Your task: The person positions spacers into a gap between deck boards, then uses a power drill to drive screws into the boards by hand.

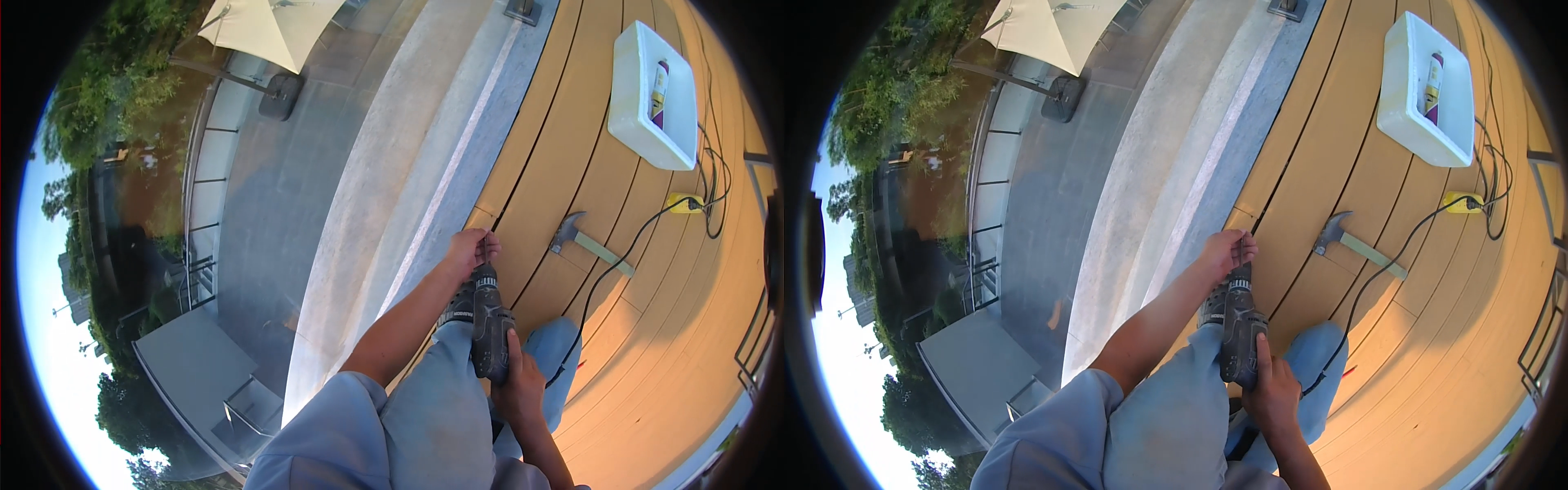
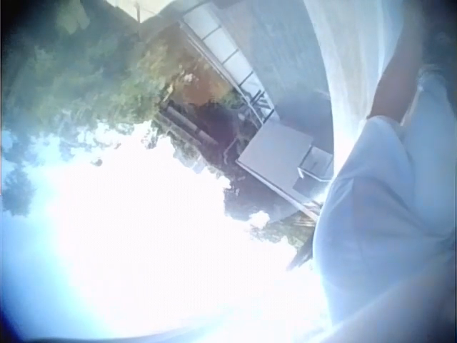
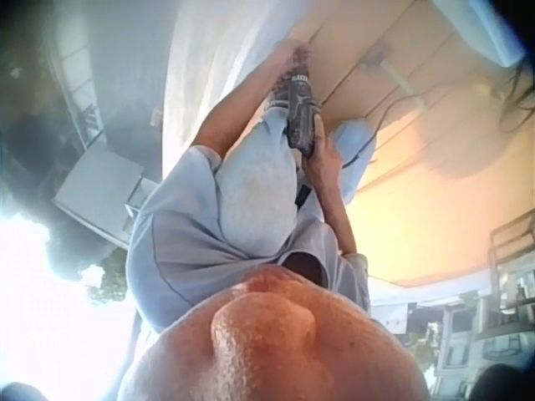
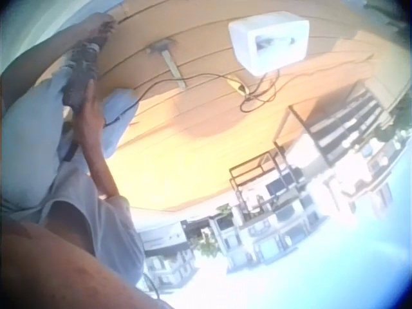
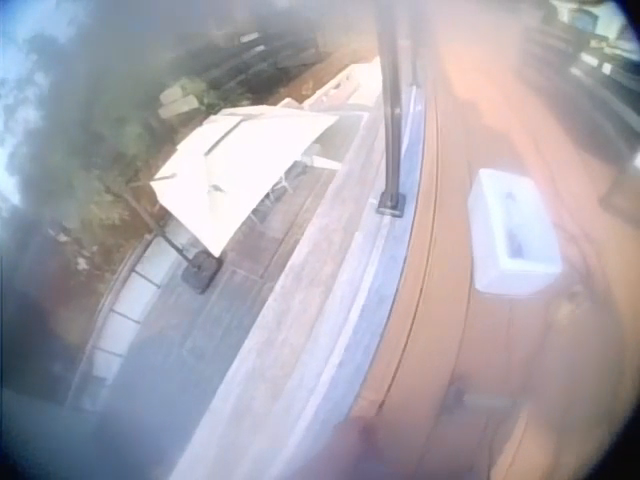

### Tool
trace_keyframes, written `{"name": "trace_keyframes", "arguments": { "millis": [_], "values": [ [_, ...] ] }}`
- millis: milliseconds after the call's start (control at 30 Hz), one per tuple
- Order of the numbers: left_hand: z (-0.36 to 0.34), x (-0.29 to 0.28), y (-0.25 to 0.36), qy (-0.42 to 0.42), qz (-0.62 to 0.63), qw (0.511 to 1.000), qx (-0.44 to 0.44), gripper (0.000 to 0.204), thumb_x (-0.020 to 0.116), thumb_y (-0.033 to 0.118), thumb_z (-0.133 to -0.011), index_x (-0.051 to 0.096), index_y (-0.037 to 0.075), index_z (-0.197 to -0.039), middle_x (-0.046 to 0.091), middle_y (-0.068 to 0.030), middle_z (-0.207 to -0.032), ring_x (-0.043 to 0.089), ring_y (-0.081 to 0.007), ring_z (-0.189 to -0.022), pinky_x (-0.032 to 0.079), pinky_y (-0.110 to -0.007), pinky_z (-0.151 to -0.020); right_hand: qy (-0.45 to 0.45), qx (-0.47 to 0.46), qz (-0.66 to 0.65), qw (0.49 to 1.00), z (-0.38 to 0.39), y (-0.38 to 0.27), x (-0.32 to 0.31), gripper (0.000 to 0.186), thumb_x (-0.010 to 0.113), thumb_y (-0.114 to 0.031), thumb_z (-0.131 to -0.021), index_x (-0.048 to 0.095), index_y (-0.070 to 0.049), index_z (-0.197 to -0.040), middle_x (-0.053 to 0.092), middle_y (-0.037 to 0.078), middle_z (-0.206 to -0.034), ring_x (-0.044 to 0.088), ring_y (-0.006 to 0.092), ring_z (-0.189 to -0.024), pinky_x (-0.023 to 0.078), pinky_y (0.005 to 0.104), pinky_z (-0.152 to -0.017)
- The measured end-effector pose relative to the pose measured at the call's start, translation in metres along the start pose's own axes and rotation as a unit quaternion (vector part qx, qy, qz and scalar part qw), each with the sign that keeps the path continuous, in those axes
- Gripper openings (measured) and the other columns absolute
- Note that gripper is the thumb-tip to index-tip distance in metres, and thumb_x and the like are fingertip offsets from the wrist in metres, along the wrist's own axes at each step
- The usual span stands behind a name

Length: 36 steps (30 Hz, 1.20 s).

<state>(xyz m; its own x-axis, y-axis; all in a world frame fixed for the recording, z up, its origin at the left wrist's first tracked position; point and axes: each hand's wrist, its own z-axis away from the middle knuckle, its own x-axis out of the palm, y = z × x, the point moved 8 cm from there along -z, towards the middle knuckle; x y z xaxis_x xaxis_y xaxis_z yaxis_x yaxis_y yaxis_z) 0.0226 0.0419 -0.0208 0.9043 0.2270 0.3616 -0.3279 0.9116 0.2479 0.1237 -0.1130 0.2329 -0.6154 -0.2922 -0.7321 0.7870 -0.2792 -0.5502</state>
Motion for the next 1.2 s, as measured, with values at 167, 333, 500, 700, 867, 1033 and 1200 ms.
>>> {"name": "trace_keyframes", "arguments": {
  "millis": [167,333,500,700,867,1033,1200],
  "values": [
    [0.004,-0.005,0.012,0.013,0.014,1.0,-0.011,0.025,0.053,0.024,-0.105,0.063,0.003,-0.097,0.067,-0.0089,-0.085,0.067,-0.0222,-0.078,0.057,-0.033,-0.069,0.004,-0.026,-0.01,1.0,-0.02,-0.014,-0.005,0.092,0.074,-0.006,-0.071,0.037,-0.008,-0.155,0.059,0.013,-0.088,0.062,0.0323,-0.079,0.054,0.0432,-0.064],
    [-0.012,-0.01,0.017,-0.017,0.012,1.0,-0.019,0.024,0.053,0.024,-0.106,0.058,0.002,-0.096,0.061,-0.0079,-0.08,0.06,-0.0202,-0.071,0.052,-0.03,-0.06,0.008,-0.015,-0.013,1.0,-0.027,-0.017,0.004,0.094,0.072,-0.006,-0.071,0.035,-0.009,-0.157,0.057,0.012,-0.084,0.061,0.0304,-0.077,0.054,0.0421,-0.062],
    [-0.021,-0.007,0.016,-0.023,0.005,0.999,-0.038,0.023,0.051,0.023,-0.106,0.055,0.003,-0.093,0.057,-0.0073,-0.076,0.053,-0.0179,-0.066,0.046,-0.028,-0.053,0.017,-0.005,-0.019,1.0,-0.029,-0.023,0.01,0.092,0.068,-0.006,-0.072,0.035,-0.009,-0.157,0.055,0.013,-0.082,0.06,0.0305,-0.077,0.053,0.0408,-0.059],
    [-0.024,-0.013,0.014,-0.023,-0.013,0.998,-0.057,0.022,0.049,0.021,-0.105,0.054,0.004,-0.092,0.056,-0.0067,-0.074,0.052,-0.0173,-0.064,0.045,-0.027,-0.052,0.002,0.006,-0.03,1.0,-0.03,-0.03,0.015,0.092,0.066,-0.004,-0.074,0.032,-0.01,-0.158,0.054,0.013,-0.083,0.061,0.0313,-0.078,0.054,0.042,-0.061],
    [-0.031,-0.014,0.015,-0.024,0.005,0.998,-0.065,0.022,0.049,0.019,-0.104,0.054,0.002,-0.091,0.057,-0.0082,-0.073,0.054,-0.0188,-0.061,0.048,-0.03,-0.05,-0.009,0.015,-0.036,0.999,-0.033,-0.03,0.015,0.089,0.066,-0.005,-0.076,0.032,-0.01,-0.158,0.054,0.014,-0.084,0.061,0.0318,-0.079,0.055,0.043,-0.063],
    [-0.028,-0.01,0.018,-0.015,-0.021,0.997,-0.069,0.021,0.048,0.02,-0.105,0.052,0.004,-0.092,0.055,-0.0063,-0.076,0.05,-0.0161,-0.064,0.044,-0.027,-0.05,-0.01,0.027,-0.035,0.999,-0.036,-0.032,0.015,0.088,0.066,-0.006,-0.078,0.031,-0.01,-0.158,0.055,0.015,-0.084,0.062,0.0327,-0.079,0.055,0.0432,-0.064],
    [-0.028,-0.006,0.021,-0.04,-0.035,0.996,-0.071,0.021,0.046,0.019,-0.105,0.055,0.0,-0.101,0.054,-0.0056,-0.076,0.049,-0.0149,-0.063,0.043,-0.027,-0.05,0.01,0.038,-0.047,0.998,-0.037,-0.031,0.016,0.085,0.067,-0.01,-0.079,0.034,-0.011,-0.157,0.056,0.015,-0.083,0.062,0.0335,-0.077,0.055,0.0446,-0.062]
  ]
}}
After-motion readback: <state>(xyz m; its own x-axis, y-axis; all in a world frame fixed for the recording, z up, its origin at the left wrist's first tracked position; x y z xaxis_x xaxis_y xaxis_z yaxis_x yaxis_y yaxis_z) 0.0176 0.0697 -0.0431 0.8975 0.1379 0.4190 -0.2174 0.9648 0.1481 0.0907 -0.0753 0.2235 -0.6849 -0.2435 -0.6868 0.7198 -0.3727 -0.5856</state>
